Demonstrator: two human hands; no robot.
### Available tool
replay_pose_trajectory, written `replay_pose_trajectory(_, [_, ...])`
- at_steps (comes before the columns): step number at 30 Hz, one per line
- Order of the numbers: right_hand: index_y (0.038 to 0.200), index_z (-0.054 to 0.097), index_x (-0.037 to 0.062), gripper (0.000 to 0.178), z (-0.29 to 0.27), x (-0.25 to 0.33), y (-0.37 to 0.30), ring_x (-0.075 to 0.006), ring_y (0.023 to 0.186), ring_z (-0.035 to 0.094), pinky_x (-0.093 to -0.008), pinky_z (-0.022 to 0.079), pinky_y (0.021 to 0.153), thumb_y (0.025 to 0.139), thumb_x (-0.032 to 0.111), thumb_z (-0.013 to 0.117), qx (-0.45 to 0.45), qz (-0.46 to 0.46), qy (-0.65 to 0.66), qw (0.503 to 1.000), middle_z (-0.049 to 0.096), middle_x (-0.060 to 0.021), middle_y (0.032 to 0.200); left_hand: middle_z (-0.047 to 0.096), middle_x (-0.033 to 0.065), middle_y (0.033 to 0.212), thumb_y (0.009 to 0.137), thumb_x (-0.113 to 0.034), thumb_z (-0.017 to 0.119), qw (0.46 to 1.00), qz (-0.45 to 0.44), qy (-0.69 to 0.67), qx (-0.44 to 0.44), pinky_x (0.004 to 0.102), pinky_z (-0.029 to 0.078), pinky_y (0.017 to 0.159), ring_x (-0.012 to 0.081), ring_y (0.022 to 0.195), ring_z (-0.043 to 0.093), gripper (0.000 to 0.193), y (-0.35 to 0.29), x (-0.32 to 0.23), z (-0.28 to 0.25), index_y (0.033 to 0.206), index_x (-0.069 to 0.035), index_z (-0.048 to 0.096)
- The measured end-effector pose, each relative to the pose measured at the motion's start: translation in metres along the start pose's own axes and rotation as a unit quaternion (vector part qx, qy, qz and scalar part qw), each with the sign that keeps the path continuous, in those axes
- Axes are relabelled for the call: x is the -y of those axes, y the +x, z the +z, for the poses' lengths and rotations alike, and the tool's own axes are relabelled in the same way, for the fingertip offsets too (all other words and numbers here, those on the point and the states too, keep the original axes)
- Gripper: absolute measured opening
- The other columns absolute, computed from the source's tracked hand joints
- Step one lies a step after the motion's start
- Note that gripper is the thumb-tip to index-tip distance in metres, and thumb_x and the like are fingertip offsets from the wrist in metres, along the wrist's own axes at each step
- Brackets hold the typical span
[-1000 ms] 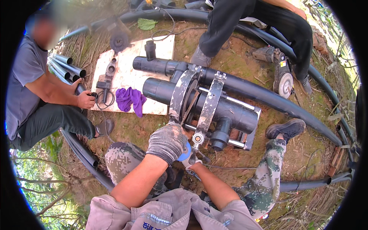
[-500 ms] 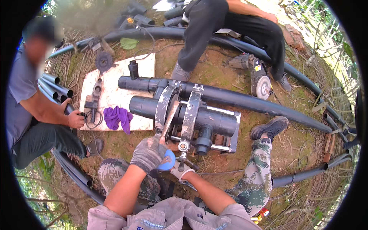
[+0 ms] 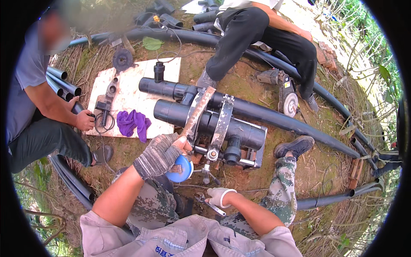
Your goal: The person assembles black plastic pipes using a pipe fusion machine, tightening clamps with a wrench and securing joints. Another person assists by handling additional pipe sections nearby.
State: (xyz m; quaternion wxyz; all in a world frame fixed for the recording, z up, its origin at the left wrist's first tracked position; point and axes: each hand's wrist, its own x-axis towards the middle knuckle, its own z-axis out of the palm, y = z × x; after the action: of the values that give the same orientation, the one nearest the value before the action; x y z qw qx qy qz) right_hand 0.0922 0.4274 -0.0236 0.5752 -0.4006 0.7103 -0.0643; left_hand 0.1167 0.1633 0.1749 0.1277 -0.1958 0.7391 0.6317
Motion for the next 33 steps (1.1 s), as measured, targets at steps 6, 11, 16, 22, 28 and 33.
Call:
replay_pose_trajectory(6, [0.125, 0.057, 0.0011, 0.049, -0.094, 0.038, -0.124, -0.0379, 0.105, 0.065, -0.0419, 0.050, 0.093, 0.097, 0.041, 0.058, -0.053, -0.134, 0.110, 0.983, 0.068, -0.0231, 0.109, 0.066, 0.0029, 0.072, 0.104, -0.032, 0.050, 0.974, 0.122, 0.189, -0.021, 0.0251, 0.054, 0.057, 0.0099, 0.062, 0.065, 0.034, 0.030, 0.005, -0.021, 0.109, -0.004, 0.067])
replay_pose_trajectory(11, [0.114, 0.063, 0.0009, 0.032, -0.143, 0.032, -0.150, -0.0166, 0.083, 0.064, -0.0321, 0.053, 0.078, 0.096, 0.027, 0.066, -0.257, -0.154, 0.236, 0.924, 0.067, -0.0085, 0.085, 0.069, 0.0145, 0.074, 0.102, -0.034, 0.052, 0.914, 0.224, 0.330, -0.068, 0.0374, 0.055, 0.069, 0.0241, 0.069, 0.069, 0.040, 0.031, 0.033, 0.011, 0.088, -0.001, 0.070])
replay_pose_trajectory(16, [0.108, 0.065, -0.0005, 0.029, -0.155, 0.026, -0.142, -0.0113, 0.076, 0.061, -0.0286, 0.052, 0.073, 0.096, 0.026, 0.066, -0.354, -0.161, 0.288, 0.875, 0.067, -0.0041, 0.083, 0.067, 0.0170, 0.073, 0.101, -0.028, 0.048, 0.870, 0.229, 0.436, -0.013, 0.0456, 0.052, 0.073, 0.0362, 0.074, 0.066, 0.036, 0.038, 0.030, -0.016, 0.087, -0.002, 0.067])
replay_pose_trajectory(22, [0.108, 0.066, 0.0001, 0.022, -0.186, 0.006, -0.120, -0.0109, 0.076, 0.062, -0.0278, 0.052, 0.072, 0.096, 0.019, 0.067, -0.411, -0.182, 0.251, 0.857, 0.067, -0.0035, 0.084, 0.065, 0.0204, 0.079, 0.101, -0.027, 0.046, 0.855, 0.134, 0.499, 0.049, 0.0507, 0.049, 0.073, 0.0412, 0.080, 0.064, 0.033, 0.054, 0.013, -0.004, 0.090, -0.003, 0.066])
replay_pose_trajectory(28, [0.117, 0.061, 0.0023, 0.042, -0.269, -0.049, -0.075, -0.0116, 0.089, 0.060, -0.0266, 0.048, 0.086, 0.097, 0.039, 0.065, -0.459, -0.258, 0.240, 0.816, 0.067, -0.0044, 0.096, 0.060, 0.0219, 0.068, 0.099, -0.021, 0.049, 0.898, 0.074, 0.433, -0.012, 0.0520, 0.048, 0.063, 0.0432, 0.067, 0.060, 0.024, 0.056, 0.021, 0.039, 0.091, 0.000, 0.060])
replay_pose_trajectory(33, [0.123, 0.061, 0.0026, 0.039, -0.300, -0.066, -0.037, -0.0172, 0.101, 0.064, -0.0322, 0.050, 0.089, 0.100, 0.034, 0.058, -0.379, -0.267, 0.231, 0.856, 0.069, -0.0108, 0.108, 0.055, 0.0178, 0.061, 0.100, -0.020, 0.051, 0.879, 0.031, 0.468, -0.089, 0.0490, 0.048, 0.055, 0.0381, 0.059, 0.059, 0.022, 0.052, 0.038, 0.063, 0.095, 0.001, 0.058])
